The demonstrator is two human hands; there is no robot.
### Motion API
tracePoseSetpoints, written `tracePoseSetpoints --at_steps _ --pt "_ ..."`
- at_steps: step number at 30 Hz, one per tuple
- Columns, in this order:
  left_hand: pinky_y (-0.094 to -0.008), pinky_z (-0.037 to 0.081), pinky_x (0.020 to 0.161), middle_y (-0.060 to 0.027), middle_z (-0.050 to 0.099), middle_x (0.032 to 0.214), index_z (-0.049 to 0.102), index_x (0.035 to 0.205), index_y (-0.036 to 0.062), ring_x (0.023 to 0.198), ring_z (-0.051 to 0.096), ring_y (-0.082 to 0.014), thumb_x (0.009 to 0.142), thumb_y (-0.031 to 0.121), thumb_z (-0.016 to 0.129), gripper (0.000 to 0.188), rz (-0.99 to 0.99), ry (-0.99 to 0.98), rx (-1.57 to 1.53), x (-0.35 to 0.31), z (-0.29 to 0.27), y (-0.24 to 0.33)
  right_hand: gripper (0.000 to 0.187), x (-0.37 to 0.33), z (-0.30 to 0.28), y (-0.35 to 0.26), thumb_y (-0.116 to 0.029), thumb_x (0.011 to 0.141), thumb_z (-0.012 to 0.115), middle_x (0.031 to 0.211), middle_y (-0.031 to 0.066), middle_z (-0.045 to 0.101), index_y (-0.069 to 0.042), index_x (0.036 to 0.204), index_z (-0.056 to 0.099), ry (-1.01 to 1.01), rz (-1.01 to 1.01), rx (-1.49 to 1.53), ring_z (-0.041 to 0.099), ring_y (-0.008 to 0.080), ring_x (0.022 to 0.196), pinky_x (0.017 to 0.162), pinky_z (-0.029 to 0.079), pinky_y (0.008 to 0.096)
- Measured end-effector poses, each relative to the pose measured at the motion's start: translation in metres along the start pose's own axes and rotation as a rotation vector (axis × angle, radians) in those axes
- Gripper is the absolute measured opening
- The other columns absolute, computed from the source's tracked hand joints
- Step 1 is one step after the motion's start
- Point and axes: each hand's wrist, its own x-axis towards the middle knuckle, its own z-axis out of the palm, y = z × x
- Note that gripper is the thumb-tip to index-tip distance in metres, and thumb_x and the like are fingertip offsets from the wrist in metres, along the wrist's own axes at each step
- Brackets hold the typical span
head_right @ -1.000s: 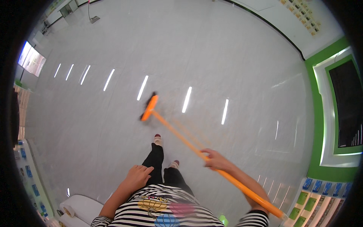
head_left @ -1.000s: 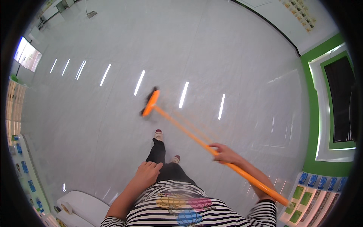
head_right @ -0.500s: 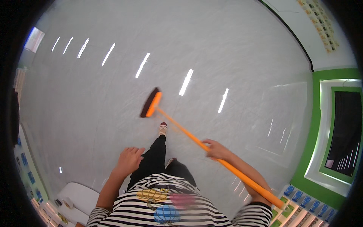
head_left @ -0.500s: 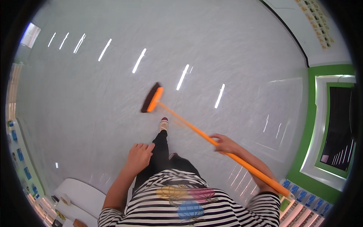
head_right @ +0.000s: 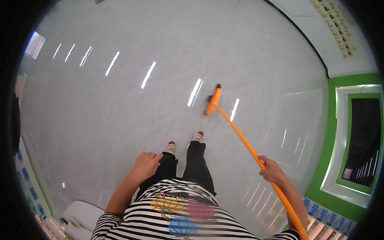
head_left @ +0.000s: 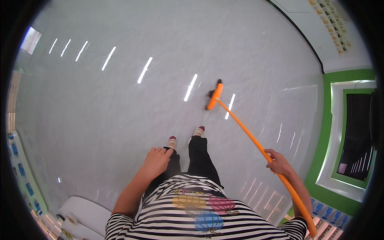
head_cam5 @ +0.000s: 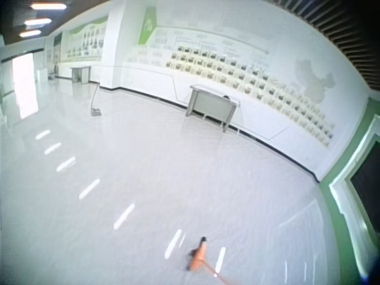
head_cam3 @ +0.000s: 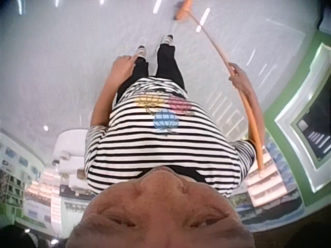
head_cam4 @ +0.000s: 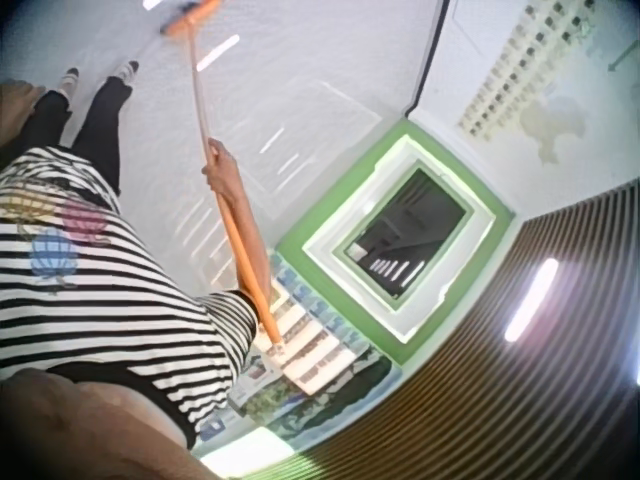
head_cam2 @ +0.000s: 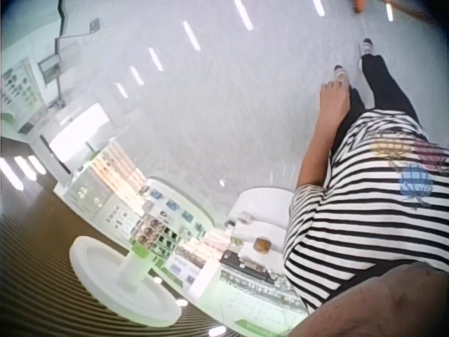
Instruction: The person wipes the top of a table with a cloth and then sweeps the floor using a broom and a dustpan.
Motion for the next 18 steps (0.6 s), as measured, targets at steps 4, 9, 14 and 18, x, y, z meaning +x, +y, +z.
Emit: tracePoseSetpoints --at_steps 4,9,14,18 --pt "-0.0361 0.04 0.071 -0.0081 0.058 0.08 0.052 0.098 0.0083 0.081 0.055 -0.0244 0.072 0.013 0.06 0.028 -0.039 -0.048 0.021 0.014 -0.007 0.007 0.06 0.051 0.017 -0.048 0.001 0.067 0.056 0.073 0.0069 0.05 -0.007 0.124 0.041 -0.196 -0.197 0.163 0.046 0.011 0.046 0.041 0.038 0.0246" --pt "-0.0366 0.04 0.069 -0.0082 0.058 0.078 0.052 0.099 0.0092 0.079 0.056 -0.0249 0.071 0.013 0.06 0.029 -0.108 0.02 0.052 0.042 -0.012 0.011 0.056 0.195 0.075 -0.137 -0.001 0.064 0.06 0.056 0.0049 0.05 -0.003 0.118 0.045 -0.468 -0.518 0.238 0.045 0.0127 0.039 0.038 0.037 0.0263" --pt "-0.0367 0.04 0.07 -0.0071 0.059 0.081 0.051 0.098 0.0103 0.081 0.056 -0.024 0.072 0.015 0.061 0.028 -0.313 0.012 0.095 0.085 -0.015 0.01 0.053 0.297 0.098 -0.232 -0.001 0.063 0.062 0.056 0.0058 0.052 -0.003 0.113 0.047 -0.651 -0.523 0.264 0.047 0.0125 0.039 0.038 0.039 0.0259" --pt "-0.0382 0.042 0.074 -0.0103 0.06 0.085 0.051 0.102 0.01 0.085 0.056 -0.0269 0.072 0.014 0.06 0.031 -0.394 -0.044 -0.032 0.127 -0.025 0.035 0.053 0.342 0.038 -0.198 0.0 0.063 0.058 0.051 0.0057 0.05 -0.003 0.115 0.047 -0.522 -0.581 0.148 0.047 0.0125 0.04 0.04 0.038 0.026"
